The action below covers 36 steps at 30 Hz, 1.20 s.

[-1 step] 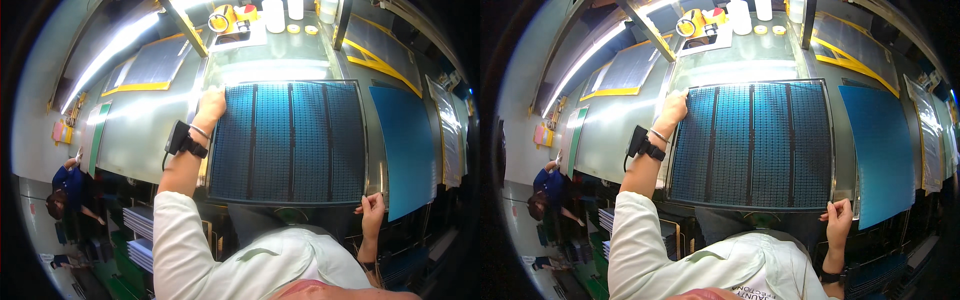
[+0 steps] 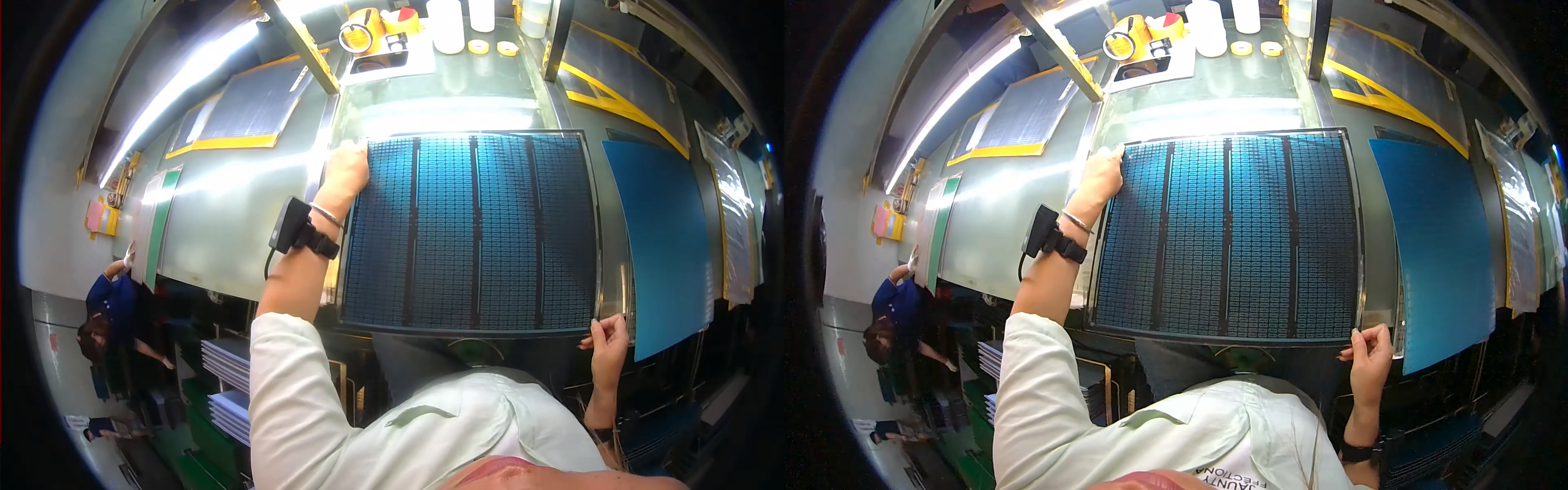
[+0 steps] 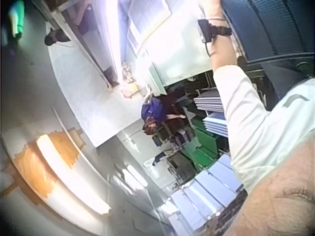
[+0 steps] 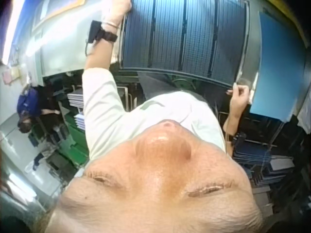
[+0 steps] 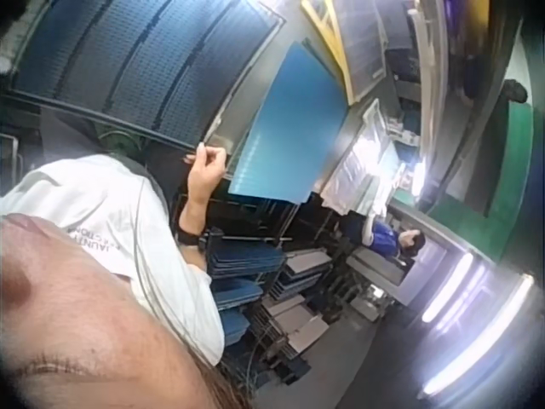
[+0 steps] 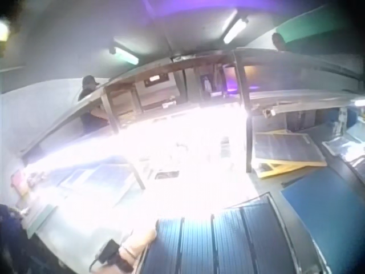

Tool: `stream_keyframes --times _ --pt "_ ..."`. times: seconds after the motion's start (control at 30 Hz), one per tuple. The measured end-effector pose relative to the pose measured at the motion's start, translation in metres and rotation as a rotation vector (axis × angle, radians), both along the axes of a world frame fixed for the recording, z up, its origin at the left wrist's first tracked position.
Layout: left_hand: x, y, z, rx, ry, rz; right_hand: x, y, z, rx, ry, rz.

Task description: Inspecting and sorting various industrial sheets and panels by moving them from a cart to an inspection table and back into storage racks.

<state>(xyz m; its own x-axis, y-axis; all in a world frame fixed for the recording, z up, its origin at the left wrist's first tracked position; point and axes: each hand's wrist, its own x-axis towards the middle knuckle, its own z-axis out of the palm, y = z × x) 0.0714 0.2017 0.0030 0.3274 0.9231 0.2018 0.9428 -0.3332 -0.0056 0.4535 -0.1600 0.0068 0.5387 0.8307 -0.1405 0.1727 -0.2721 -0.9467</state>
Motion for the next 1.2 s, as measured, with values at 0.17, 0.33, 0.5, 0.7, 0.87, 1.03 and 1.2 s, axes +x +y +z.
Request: stream_keyframes --times 0.17,0.33,0.5,0.7,0.87,1.03,1.2 --pt "0.02 -0.008 0.008 0.172 0.059 -0.105 -0.011 0.022 0.053 -0.025 -1.004 0.182" --pt "0.01 -0.019 -0.022 0.291 -0.04 0.005 0.015 0.129 0.032 0.213 -1.323 0.523" --pt "0.029 -0.028 -0.013 0.13 -0.064 0.151 0.058 0.244 -0.019 0.22 -1.422 0.305" --pt "0.014 -0.027 -0.017 0.026 -0.037 0.171 0.046 0.269 -0.013 0.049 -1.483 0.342" --pt "0.021 -0.024 -0.013 -0.108 -0.062 0.202 0.054 0.289 -0.015 -0.018 -1.686 0.434" --pt "0.024 -0.03 -0.014 -0.044 -0.058 0.228 0.053 0.289 -0.011 -0.093 -1.592 0.463" --pt "0.023 -0.035 -0.015 0.113 -0.044 0.223 0.054 0.288 -0.005 -0.145 -1.43 0.471"
